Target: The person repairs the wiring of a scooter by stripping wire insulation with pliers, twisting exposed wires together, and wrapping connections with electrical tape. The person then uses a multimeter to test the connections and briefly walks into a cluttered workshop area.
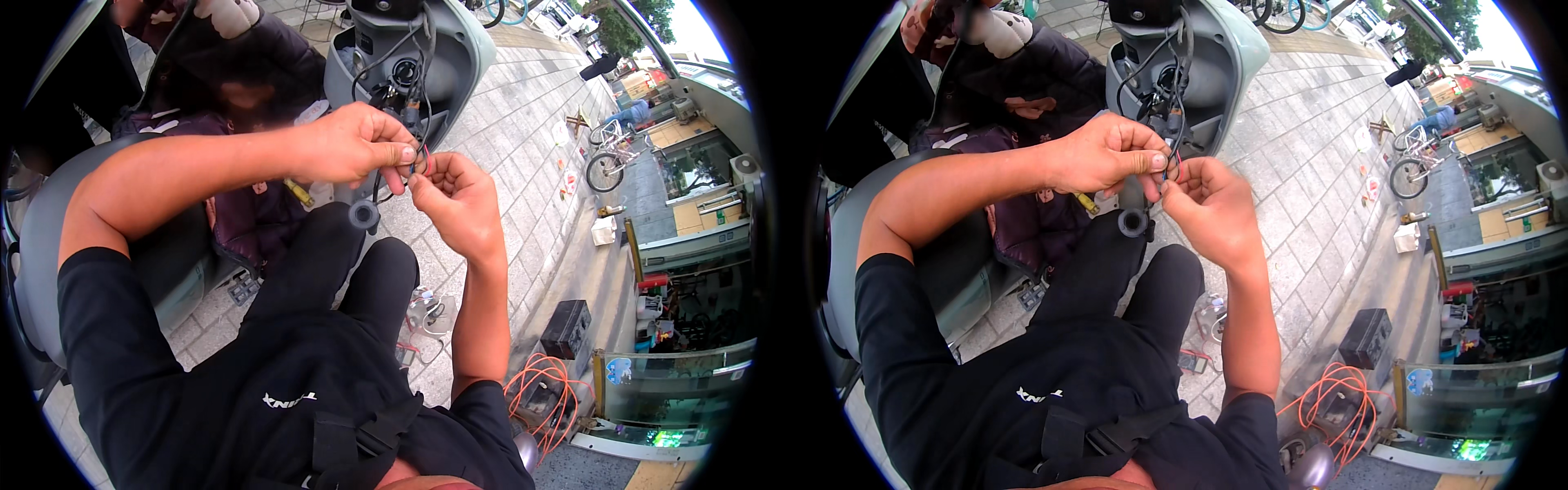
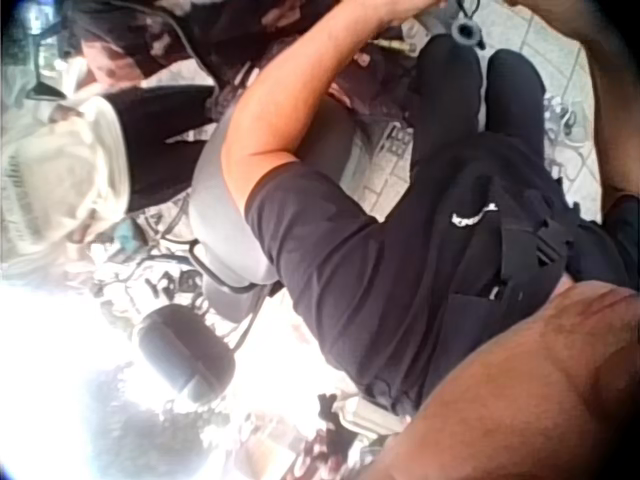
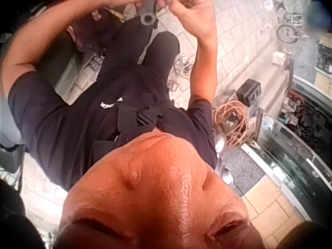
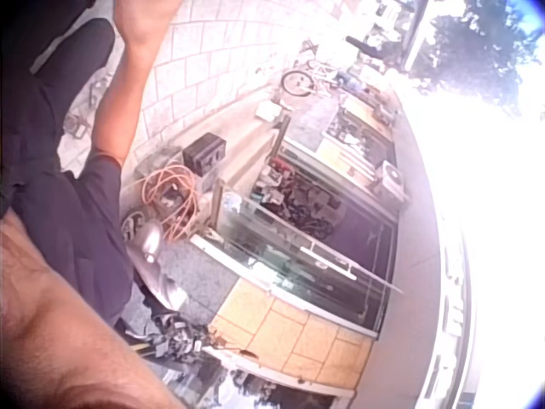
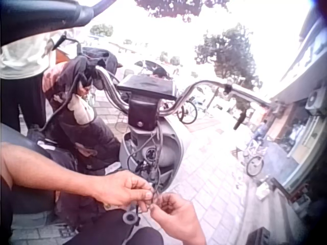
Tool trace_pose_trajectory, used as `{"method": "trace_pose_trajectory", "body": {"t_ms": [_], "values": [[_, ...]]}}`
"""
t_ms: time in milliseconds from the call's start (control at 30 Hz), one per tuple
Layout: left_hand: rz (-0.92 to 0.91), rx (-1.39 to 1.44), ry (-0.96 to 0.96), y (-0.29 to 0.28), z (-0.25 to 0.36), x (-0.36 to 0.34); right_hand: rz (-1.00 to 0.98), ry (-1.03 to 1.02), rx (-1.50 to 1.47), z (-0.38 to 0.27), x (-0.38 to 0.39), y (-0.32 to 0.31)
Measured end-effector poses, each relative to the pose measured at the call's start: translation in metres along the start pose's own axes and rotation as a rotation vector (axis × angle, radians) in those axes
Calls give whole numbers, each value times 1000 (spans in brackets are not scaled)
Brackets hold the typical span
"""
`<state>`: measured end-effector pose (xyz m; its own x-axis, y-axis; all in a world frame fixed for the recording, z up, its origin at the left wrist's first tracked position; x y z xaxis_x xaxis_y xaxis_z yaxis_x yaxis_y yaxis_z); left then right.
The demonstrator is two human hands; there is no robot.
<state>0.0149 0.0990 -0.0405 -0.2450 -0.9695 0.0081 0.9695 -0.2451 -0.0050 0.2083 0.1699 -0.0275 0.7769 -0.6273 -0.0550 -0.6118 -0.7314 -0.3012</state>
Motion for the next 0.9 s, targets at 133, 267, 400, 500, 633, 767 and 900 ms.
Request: {"method": "trace_pose_trajectory", "body": {"t_ms": [133, 267, 400, 500, 633, 767, 900], "values": [[36, 6, -24, 1, -3, -1, 117, -12, 285, -14, 9, 9], [57, -27, -13, 1, -2, 0, 202, -61, 496, -26, 12, 18], [53, -63, -28, 2, 3, 2, 264, -166, 653, -23, 11, 18], [65, -70, -37, 3, 4, 4, 307, -203, 701, -18, 11, 21], [74, -85, 8, 5, 2, 4, 368, -319, 750, -7, 7, 21], [21, -56, 57, 5, 1, 6, 368, -135, 289, 1, 8, 26], [-40, -34, 103, 2, 0, 3, 213, 5, -270, 10, 1, 17]]}}
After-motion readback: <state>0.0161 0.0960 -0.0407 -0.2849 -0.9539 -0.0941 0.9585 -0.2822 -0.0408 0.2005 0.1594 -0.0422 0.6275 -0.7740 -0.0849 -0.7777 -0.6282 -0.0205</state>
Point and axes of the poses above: each hand's wrist, its own x-axis away from the middle knuckle, its own y-axis out of the palm, z = x × y, the point moved 2 cm from there along -x, towards the middle knuckle, and after that the axes turned 5 degrees about -z, right-handed, at the moved point
